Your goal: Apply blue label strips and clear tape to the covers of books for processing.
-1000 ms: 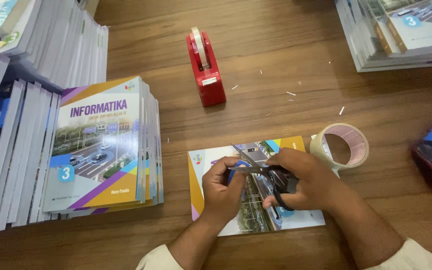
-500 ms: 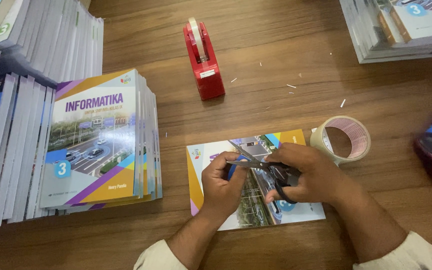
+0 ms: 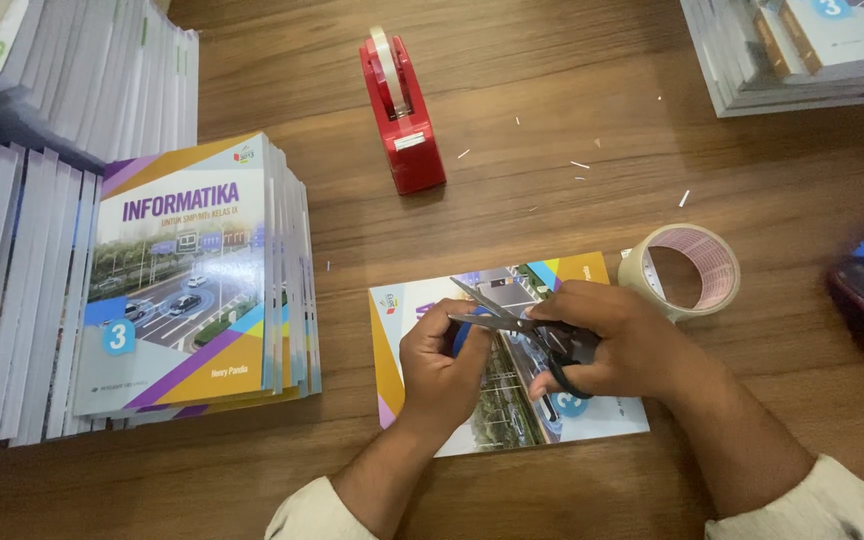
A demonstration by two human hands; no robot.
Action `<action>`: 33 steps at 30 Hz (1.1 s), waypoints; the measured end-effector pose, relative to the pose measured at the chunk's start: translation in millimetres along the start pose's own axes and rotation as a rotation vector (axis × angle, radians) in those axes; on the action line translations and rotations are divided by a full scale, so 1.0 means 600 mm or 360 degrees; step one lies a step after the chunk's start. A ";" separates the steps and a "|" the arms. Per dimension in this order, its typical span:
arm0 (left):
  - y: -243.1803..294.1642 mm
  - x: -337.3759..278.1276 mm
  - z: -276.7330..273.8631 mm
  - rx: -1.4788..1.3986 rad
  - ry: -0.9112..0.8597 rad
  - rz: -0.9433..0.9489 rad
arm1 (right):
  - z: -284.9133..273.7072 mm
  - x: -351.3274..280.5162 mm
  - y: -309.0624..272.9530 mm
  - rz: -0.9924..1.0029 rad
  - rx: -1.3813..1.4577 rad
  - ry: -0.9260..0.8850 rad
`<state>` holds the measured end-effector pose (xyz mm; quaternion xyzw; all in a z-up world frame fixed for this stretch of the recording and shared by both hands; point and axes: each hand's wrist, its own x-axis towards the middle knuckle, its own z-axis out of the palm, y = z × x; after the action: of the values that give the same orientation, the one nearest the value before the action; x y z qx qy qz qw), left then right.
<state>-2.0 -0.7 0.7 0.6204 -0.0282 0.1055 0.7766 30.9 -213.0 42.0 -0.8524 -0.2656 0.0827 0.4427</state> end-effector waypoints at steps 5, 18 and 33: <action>0.008 -0.002 0.004 -0.0008 0.0019 0.0004 | 0.000 0.000 -0.003 0.0060 0.0000 -0.0005; 0.002 -0.007 0.001 -0.0001 0.0030 0.0000 | -0.001 0.001 -0.004 0.0018 -0.0030 0.0008; 0.006 0.002 0.001 0.0008 -0.0003 -0.0014 | 0.004 0.001 0.006 -0.0065 -0.0081 0.0036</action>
<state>-1.7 -0.6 4.6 0.6227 -0.0257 0.1015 0.7755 32.0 -212.6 37.8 -0.8587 -0.2800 0.0574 0.4253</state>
